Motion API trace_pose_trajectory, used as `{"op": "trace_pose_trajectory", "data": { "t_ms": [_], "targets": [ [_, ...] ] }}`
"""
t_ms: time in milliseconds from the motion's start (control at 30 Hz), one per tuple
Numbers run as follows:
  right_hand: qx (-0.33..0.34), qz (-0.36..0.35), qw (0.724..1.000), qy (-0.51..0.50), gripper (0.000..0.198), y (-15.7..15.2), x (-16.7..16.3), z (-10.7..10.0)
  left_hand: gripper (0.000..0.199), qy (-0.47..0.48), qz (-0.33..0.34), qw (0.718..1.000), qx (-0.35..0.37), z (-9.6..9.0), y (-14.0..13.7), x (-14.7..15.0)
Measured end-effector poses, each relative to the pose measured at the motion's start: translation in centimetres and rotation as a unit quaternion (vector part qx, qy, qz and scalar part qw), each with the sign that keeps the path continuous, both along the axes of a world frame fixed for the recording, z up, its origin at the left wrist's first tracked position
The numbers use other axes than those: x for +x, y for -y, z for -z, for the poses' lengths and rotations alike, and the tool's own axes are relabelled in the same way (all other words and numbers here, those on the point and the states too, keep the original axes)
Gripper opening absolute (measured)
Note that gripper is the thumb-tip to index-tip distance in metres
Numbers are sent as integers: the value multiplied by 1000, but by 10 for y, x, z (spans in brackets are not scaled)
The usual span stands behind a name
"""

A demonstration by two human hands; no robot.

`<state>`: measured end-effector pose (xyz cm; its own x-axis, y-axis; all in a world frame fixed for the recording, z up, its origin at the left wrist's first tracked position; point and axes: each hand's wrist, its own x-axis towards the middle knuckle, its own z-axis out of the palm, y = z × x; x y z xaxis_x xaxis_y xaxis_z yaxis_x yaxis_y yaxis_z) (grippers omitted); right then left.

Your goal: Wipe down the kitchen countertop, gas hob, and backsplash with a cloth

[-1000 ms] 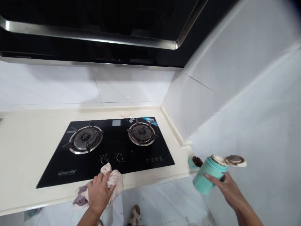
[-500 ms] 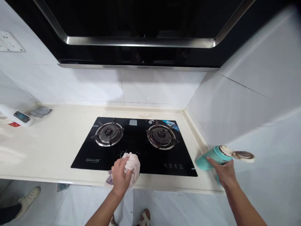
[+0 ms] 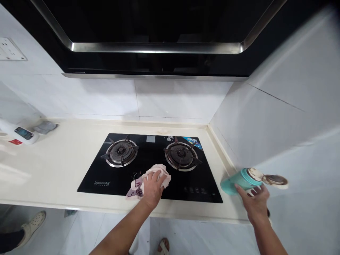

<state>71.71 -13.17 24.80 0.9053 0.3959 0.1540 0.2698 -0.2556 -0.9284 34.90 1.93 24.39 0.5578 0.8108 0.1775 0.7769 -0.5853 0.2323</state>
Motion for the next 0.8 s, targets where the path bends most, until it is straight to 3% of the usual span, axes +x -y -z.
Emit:
{"op": "trace_pose_trajectory", "data": {
  "t_ms": [133,333,433,533,600,700,800],
  "targets": [
    [-23,46,999,10,93,32,-33,9,56,51,24,998,13,14,17,-22],
    [-78,-16,996,-35,71,59,-85,29,37,152,17,988,-7,17,35,-51],
    [-123,-77,989,-28,65,61,-102,34,30,234,10,971,-57,9,42,-70],
    [-160,-141,977,-18,60,66,-109,39,23,335,-71,937,-70,-9,38,-90],
    [-179,-163,970,-37,58,70,-111,44,23,364,-145,920,-18,-22,25,-98],
    [-189,-180,962,-75,55,74,-114,53,29,296,-191,934,54,-32,-7,-95],
    [-195,-191,958,-88,51,77,-116,59,34,171,-183,967,38,-27,-32,-81]
  ]
}}
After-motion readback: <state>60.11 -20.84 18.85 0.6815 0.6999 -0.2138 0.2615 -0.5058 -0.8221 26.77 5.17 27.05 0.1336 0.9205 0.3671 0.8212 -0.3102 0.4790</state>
